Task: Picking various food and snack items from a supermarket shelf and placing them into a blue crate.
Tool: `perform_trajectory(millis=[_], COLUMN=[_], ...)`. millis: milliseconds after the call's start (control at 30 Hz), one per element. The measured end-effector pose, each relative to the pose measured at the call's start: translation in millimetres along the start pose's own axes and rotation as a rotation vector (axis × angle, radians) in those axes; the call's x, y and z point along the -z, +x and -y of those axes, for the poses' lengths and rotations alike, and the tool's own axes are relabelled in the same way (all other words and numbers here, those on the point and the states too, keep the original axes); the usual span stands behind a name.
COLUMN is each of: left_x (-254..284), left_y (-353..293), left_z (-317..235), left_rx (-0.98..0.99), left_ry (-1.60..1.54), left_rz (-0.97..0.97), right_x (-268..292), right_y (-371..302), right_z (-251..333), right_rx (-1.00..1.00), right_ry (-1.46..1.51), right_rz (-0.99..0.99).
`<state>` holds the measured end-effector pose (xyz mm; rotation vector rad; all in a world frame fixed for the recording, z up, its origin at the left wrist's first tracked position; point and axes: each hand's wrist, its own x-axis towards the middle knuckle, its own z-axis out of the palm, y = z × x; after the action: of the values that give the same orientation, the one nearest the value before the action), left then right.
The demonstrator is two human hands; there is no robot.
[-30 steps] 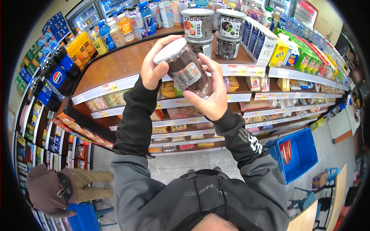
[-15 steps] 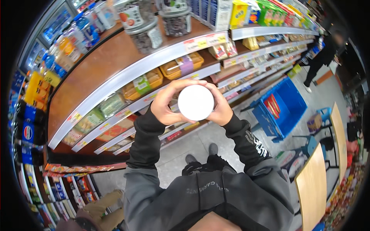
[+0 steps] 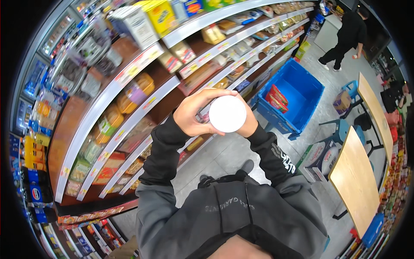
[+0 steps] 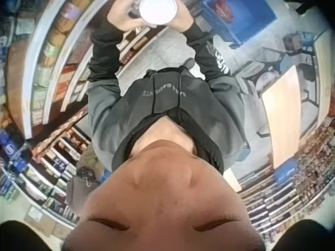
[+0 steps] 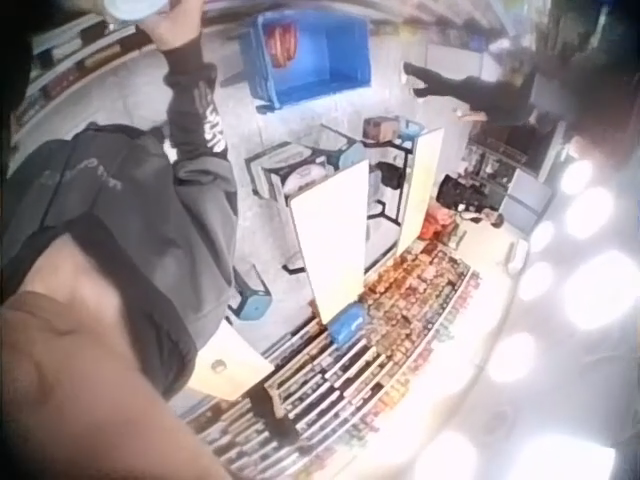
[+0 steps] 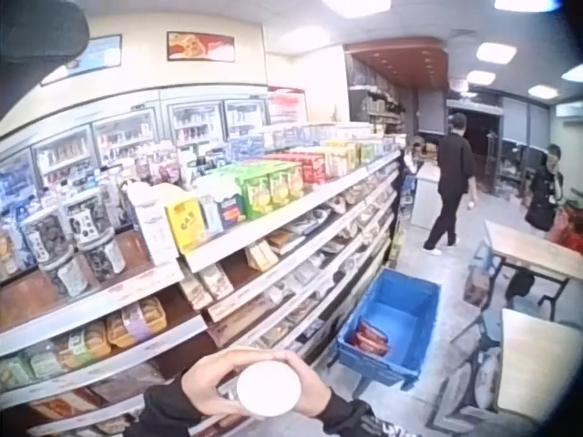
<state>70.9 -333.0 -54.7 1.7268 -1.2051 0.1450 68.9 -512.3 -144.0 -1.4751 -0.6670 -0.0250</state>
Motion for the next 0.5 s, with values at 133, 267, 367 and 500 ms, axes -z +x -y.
perform_trajectory(millis=[133,267,367,500], left_x=[-45.1,-90.5,-119.6,-144.4], left_y=[53.9,99.9,132.7,169.9], left_z=[16.3,33.1,46.1,50.0], left_rx=[-0.028,-0.011,-0.129,-0.069], left_ry=[-0.02,-0.055,-0.076,-0.126], left_rz=[0.075,0.165,0.212,0.371], right_x=[61.0,118.4,154.5,182.3], right_y=[-23.6,-46.6,-62.7,-78.1], right_z=[-11.8,-10.0,-12.5,-2.9], right_rx=[0.005,0.014,0.072,0.103], right_ry=[0.02,-0.043,-0.144,-0.172], right_rz=[-0.095,-0.169,-0.229,-0.373])
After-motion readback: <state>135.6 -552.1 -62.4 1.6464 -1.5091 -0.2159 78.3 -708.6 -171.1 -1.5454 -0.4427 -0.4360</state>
